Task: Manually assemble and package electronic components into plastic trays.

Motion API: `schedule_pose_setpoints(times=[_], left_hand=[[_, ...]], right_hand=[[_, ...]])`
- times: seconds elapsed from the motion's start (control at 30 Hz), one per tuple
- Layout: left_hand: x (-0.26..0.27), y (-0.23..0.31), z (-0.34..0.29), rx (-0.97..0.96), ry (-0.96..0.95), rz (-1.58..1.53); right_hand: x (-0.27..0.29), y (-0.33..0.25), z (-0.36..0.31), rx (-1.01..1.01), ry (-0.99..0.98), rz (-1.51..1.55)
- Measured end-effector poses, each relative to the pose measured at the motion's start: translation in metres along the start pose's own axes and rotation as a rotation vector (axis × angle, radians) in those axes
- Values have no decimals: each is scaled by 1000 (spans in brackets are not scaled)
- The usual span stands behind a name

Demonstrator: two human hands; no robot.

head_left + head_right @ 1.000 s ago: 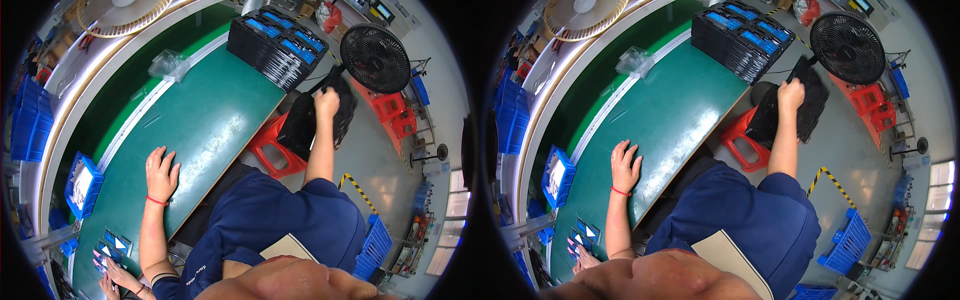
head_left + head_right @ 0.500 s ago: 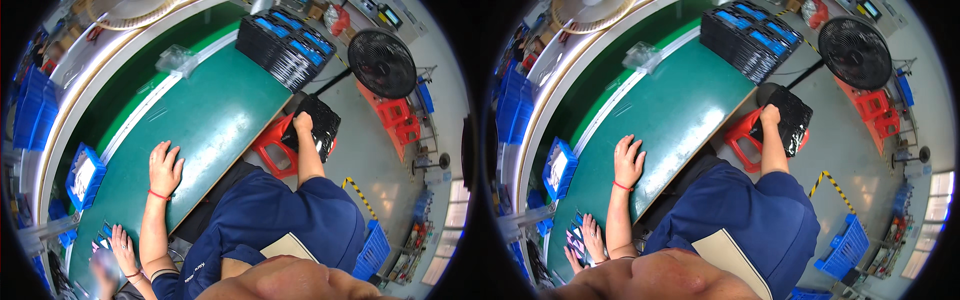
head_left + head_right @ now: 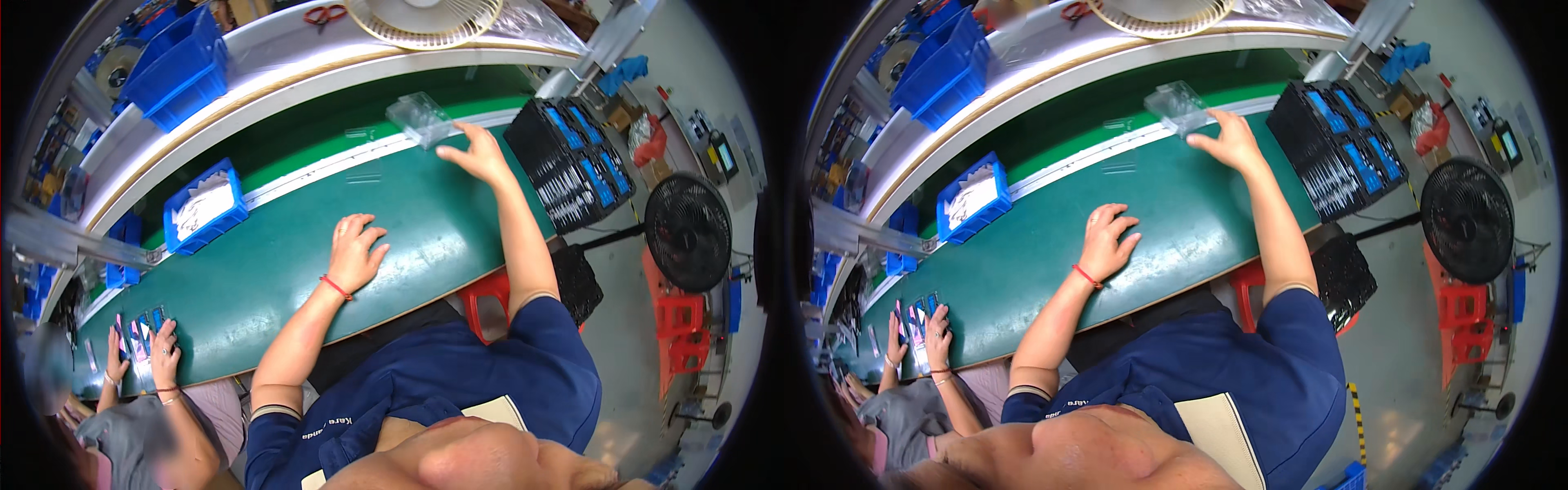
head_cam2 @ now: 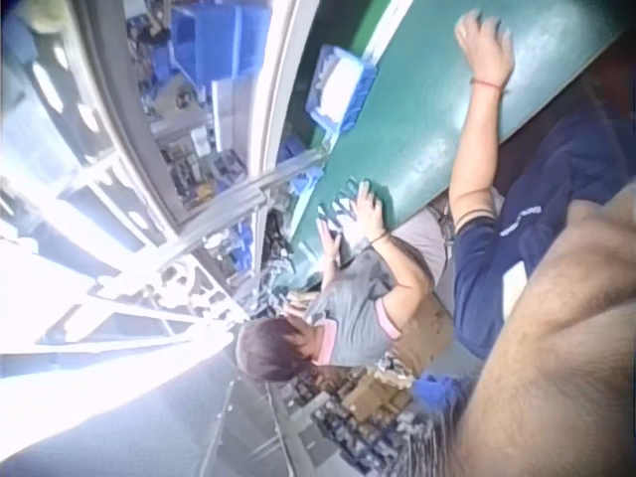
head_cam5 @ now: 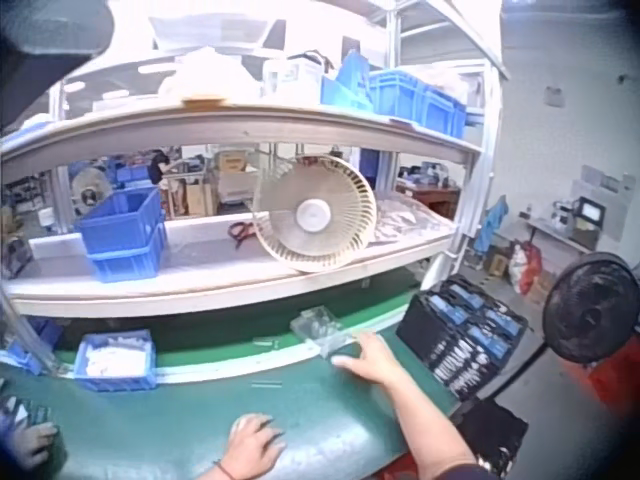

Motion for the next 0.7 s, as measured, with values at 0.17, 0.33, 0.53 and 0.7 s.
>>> schedule_pose_setpoints(times=[0.17, 0.33, 0.53, 0.7], left_hand=[[-3, 8, -1, 56, 82, -147], [3, -12, -7, 262, 180, -363], [-8, -23, -5, 585, 496, -1146], [-8, -32, -20, 638, 481, -1224]], right_hand=[[-47, -6, 71, -196, -60, -136], [-26, -48, 17, -32, 96, 33], [-73, -87, -101, -40, -319, 569], [-81, -100, -125, -55, -270, 434]])
Point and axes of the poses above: each hand's wrist, its own z-axis towards the middle knuckle, its own x-axis out of the back of the hand, y = z × x, the point moved 4 cm from there along z, towards the middle knuckle, and after that the axes turned 10 degrees about -x, right-handed, at the moved point
